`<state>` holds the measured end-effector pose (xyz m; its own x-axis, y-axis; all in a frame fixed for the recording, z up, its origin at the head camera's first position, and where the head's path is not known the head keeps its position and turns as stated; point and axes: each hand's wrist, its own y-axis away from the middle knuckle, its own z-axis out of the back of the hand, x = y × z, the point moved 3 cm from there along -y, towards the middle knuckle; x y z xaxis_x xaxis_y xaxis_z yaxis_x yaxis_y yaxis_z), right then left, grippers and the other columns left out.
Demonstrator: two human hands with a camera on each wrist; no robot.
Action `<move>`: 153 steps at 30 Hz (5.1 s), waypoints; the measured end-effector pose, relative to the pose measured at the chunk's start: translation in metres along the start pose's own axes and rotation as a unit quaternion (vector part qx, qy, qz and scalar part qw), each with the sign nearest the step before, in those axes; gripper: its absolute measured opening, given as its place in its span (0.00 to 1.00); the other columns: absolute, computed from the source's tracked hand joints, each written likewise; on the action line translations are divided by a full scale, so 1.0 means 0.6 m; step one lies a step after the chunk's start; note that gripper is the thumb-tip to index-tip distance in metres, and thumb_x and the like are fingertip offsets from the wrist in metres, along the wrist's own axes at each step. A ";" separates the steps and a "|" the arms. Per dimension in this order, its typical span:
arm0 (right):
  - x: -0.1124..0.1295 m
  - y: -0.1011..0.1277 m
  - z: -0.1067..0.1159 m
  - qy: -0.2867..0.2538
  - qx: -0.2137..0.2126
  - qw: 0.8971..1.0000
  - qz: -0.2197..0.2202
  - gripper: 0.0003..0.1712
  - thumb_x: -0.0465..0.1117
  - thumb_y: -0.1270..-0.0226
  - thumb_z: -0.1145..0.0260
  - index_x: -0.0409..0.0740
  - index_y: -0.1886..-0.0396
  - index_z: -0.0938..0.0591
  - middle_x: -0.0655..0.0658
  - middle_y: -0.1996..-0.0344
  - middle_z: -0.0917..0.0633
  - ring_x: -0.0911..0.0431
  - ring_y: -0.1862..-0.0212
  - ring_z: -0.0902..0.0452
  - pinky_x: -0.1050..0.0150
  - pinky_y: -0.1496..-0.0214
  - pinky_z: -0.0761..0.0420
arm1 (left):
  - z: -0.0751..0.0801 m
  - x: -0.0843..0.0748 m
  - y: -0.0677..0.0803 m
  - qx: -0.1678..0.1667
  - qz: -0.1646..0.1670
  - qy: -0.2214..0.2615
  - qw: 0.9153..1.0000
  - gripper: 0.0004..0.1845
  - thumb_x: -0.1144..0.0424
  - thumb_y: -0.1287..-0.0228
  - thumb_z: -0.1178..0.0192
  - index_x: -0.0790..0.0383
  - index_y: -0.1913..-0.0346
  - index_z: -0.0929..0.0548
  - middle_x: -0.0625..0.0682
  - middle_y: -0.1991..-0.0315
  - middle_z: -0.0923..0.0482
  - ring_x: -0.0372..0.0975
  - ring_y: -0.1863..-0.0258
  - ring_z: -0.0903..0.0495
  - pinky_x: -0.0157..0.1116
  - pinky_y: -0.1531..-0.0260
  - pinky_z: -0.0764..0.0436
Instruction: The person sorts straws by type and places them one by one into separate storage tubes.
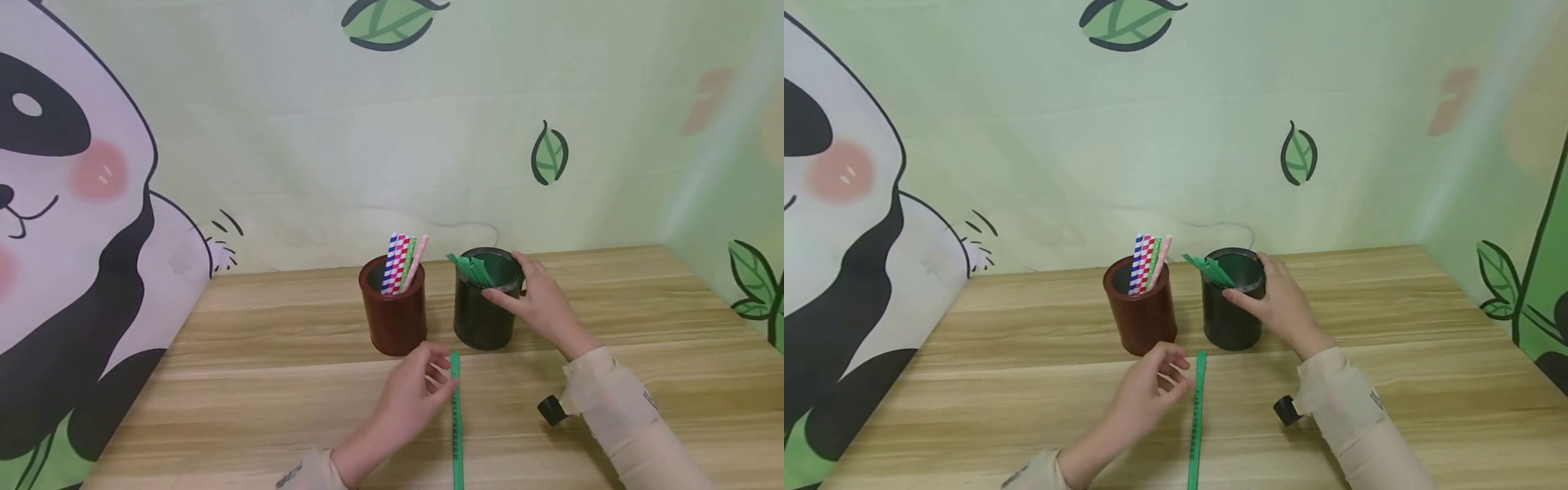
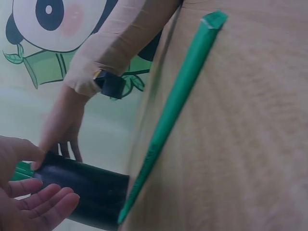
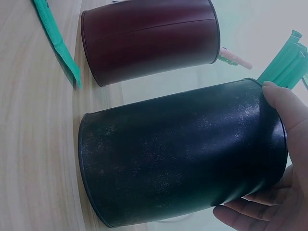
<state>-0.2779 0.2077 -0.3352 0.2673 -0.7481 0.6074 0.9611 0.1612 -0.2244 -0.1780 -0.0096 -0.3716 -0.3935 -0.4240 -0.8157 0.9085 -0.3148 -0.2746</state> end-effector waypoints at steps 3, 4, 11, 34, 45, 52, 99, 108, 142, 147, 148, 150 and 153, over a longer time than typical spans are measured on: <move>-0.002 0.000 0.000 0.001 -0.002 1.000 0.000 0.56 0.62 0.39 0.36 0.29 0.27 0.48 0.25 0.31 0.39 0.33 0.32 0.40 0.36 0.33 0.35 | -0.008 0.008 0.002 0.007 0.010 0.004 1.000 0.16 0.69 0.41 0.36 0.66 0.51 0.25 0.60 0.59 0.20 0.38 0.66 0.19 0.27 0.66 0.20; -0.003 -0.001 0.000 0.001 -0.003 1.000 0.000 0.55 0.61 0.39 0.36 0.29 0.27 0.48 0.25 0.31 0.39 0.32 0.32 0.40 0.36 0.33 0.35 | -0.010 0.011 0.003 0.010 0.014 0.005 1.000 0.16 0.69 0.41 0.36 0.67 0.51 0.25 0.60 0.59 0.20 0.38 0.66 0.19 0.27 0.66 0.20; -0.005 -0.003 -0.001 -0.001 0.001 1.000 -0.006 0.56 0.62 0.39 0.36 0.30 0.26 0.49 0.26 0.31 0.39 0.33 0.32 0.40 0.36 0.33 0.35 | -0.021 0.026 0.002 0.025 0.026 -0.034 0.999 0.18 0.70 0.44 0.34 0.67 0.51 0.25 0.58 0.61 0.20 0.41 0.66 0.17 0.28 0.65 0.21; -0.004 -0.004 -0.002 -0.001 0.008 1.000 -0.008 0.56 0.63 0.39 0.37 0.31 0.26 0.49 0.26 0.30 0.40 0.33 0.31 0.41 0.37 0.33 0.36 | -0.058 0.053 -0.014 0.066 0.112 -0.126 0.983 0.26 0.68 0.58 0.26 0.68 0.53 0.24 0.50 0.68 0.28 0.36 0.71 0.30 0.29 0.70 0.28; -0.003 -0.002 -0.001 -0.002 0.007 1.000 -0.008 0.56 0.63 0.39 0.37 0.31 0.26 0.49 0.27 0.31 0.39 0.34 0.32 0.39 0.37 0.34 0.34 | -0.059 0.042 -0.009 0.056 0.122 -0.150 0.979 0.24 0.72 0.61 0.27 0.69 0.57 0.26 0.50 0.72 0.32 0.39 0.72 0.33 0.31 0.74 0.30; -0.001 0.001 -0.001 -0.004 0.010 1.000 -0.013 0.56 0.63 0.38 0.38 0.31 0.26 0.50 0.27 0.30 0.40 0.34 0.32 0.40 0.37 0.34 0.34 | -0.057 0.044 -0.008 0.062 0.138 -0.114 0.982 0.25 0.74 0.59 0.28 0.65 0.56 0.29 0.49 0.74 0.30 0.38 0.73 0.33 0.30 0.75 0.32; -0.006 0.002 -0.002 -0.002 -0.002 1.000 0.008 0.54 0.60 0.37 0.37 0.29 0.27 0.47 0.25 0.33 0.37 0.34 0.36 0.35 0.38 0.38 0.29 | 0.028 -0.003 -0.033 0.010 0.052 0.098 0.994 0.31 0.78 0.47 0.38 0.61 0.38 0.29 0.62 0.64 0.23 0.39 0.66 0.23 0.28 0.71 0.20; -0.006 -0.003 -0.010 -0.009 -0.004 1.000 0.012 0.53 0.59 0.37 0.37 0.28 0.28 0.46 0.26 0.33 0.37 0.34 0.35 0.36 0.38 0.36 0.31 | 0.042 -0.007 -0.032 0.013 0.052 0.090 0.995 0.30 0.76 0.42 0.39 0.59 0.36 0.32 0.59 0.62 0.23 0.40 0.64 0.23 0.29 0.66 0.20; -0.006 -0.001 -0.006 -0.015 -0.006 1.000 0.000 0.53 0.60 0.38 0.36 0.31 0.27 0.47 0.27 0.33 0.36 0.34 0.36 0.35 0.37 0.38 0.29 | 0.112 -0.061 -0.097 -0.077 -0.054 0.043 0.995 0.32 0.77 0.42 0.39 0.59 0.34 0.33 0.62 0.62 0.21 0.48 0.64 0.17 0.41 0.58 0.15; -0.008 -0.002 -0.005 -0.010 -0.006 1.000 -0.001 0.54 0.61 0.38 0.37 0.31 0.27 0.47 0.27 0.33 0.37 0.34 0.35 0.36 0.36 0.37 0.31 | 0.126 -0.077 -0.118 -0.090 -0.078 0.031 0.992 0.32 0.76 0.41 0.39 0.59 0.33 0.34 0.62 0.62 0.21 0.49 0.65 0.15 0.40 0.61 0.15; -0.008 -0.002 -0.005 -0.009 -0.005 1.000 -0.001 0.54 0.61 0.38 0.37 0.31 0.27 0.47 0.27 0.32 0.37 0.33 0.34 0.37 0.36 0.37 0.31 | 0.128 -0.080 -0.123 -0.091 -0.083 0.028 0.992 0.32 0.76 0.40 0.39 0.59 0.33 0.34 0.62 0.62 0.21 0.49 0.64 0.15 0.40 0.61 0.15; -0.009 -0.002 -0.006 -0.007 -0.005 1.000 -0.002 0.54 0.62 0.38 0.37 0.31 0.27 0.47 0.27 0.32 0.38 0.33 0.34 0.38 0.36 0.36 0.32 | 0.134 -0.086 -0.131 -0.096 -0.092 0.023 0.991 0.32 0.76 0.40 0.40 0.59 0.33 0.35 0.62 0.62 0.21 0.49 0.64 0.15 0.40 0.62 0.15; -0.011 -0.002 -0.007 -0.007 -0.005 1.000 -0.004 0.55 0.62 0.38 0.37 0.32 0.26 0.48 0.27 0.32 0.38 0.33 0.33 0.38 0.36 0.37 0.32 | 0.141 -0.095 -0.141 -0.103 -0.096 0.013 0.990 0.31 0.75 0.39 0.40 0.58 0.33 0.36 0.61 0.61 0.21 0.48 0.63 0.15 0.40 0.63 0.15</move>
<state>-0.2809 0.2099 -0.3422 0.2611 -0.7407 0.6190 0.9623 0.1496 -0.2269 -0.2443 -0.0307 -0.2584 -0.5611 -0.3509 -0.7497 0.8272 -0.2066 -0.5225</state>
